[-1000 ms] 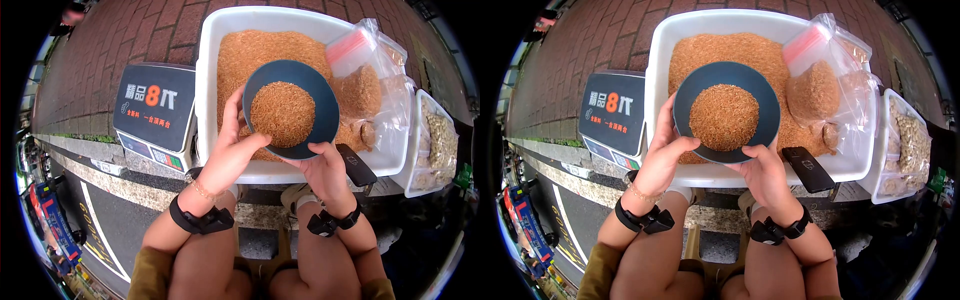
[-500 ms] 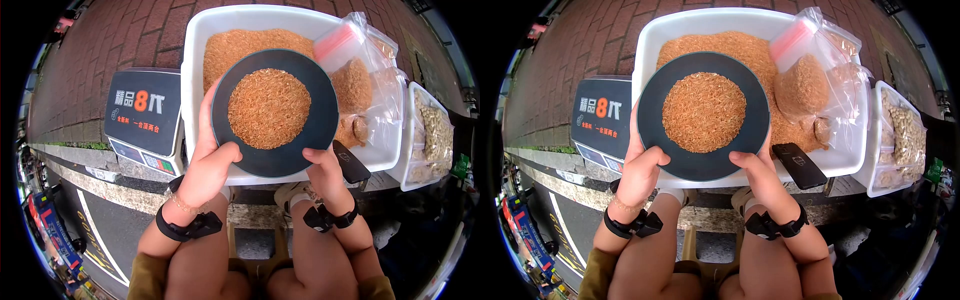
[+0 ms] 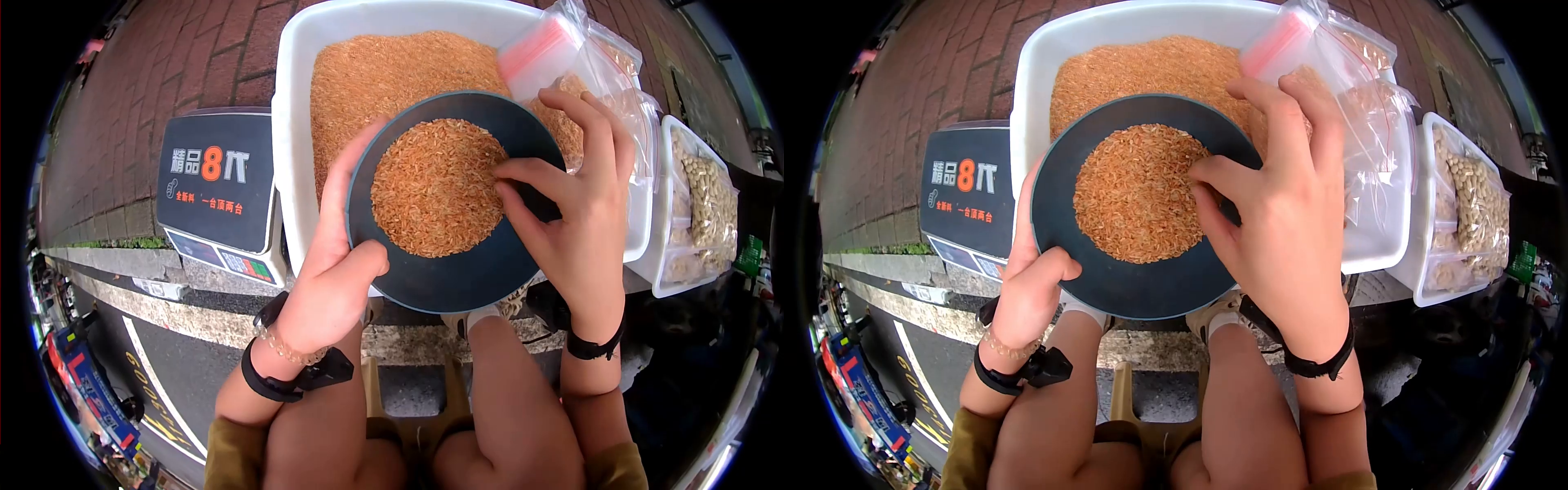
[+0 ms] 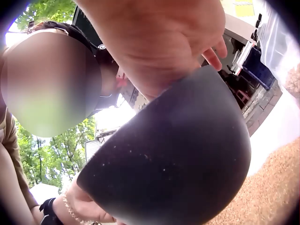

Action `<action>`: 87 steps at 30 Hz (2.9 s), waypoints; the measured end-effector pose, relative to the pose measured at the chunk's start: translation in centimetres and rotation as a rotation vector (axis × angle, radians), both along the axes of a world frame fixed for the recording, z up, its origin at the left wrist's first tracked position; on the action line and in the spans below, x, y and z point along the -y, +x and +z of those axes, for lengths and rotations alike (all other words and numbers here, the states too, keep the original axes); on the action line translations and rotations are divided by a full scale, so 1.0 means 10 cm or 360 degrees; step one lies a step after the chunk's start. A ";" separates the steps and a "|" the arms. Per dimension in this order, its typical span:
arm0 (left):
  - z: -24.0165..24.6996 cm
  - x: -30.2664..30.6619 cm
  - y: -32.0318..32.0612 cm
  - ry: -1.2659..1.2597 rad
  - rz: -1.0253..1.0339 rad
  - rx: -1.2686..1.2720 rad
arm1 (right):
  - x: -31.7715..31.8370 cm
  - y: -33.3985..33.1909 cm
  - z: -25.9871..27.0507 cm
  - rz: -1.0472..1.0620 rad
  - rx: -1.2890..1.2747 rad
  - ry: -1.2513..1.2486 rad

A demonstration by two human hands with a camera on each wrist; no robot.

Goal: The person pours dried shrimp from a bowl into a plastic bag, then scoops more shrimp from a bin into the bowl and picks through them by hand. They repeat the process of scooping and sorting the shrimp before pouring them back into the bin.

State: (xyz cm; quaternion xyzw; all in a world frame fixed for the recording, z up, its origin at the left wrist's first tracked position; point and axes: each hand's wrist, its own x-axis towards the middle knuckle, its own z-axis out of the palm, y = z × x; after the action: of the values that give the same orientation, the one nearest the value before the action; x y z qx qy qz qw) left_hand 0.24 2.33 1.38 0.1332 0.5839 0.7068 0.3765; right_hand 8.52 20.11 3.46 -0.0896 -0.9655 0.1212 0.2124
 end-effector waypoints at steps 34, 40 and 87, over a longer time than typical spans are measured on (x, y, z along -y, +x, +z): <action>-0.13 0.05 -0.03 0.0053 0.0089 0.0022 | 0.25 0.16 -0.48 -0.0305 -0.0414 -0.2196; -0.45 0.06 -0.13 -0.0263 0.0081 0.0465 | 0.37 0.19 -0.74 -0.0487 0.0234 -0.3321; -0.27 0.03 -0.01 0.0033 0.0150 -0.0026 | 0.37 0.41 -0.84 -0.0406 -0.0284 -0.2860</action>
State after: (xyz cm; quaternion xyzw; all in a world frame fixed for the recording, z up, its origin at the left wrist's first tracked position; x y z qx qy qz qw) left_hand 0.12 2.04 -1.34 0.1153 0.5852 0.7287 0.3366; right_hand 12.65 16.40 -4.96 -0.3177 -0.4704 0.8098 0.1483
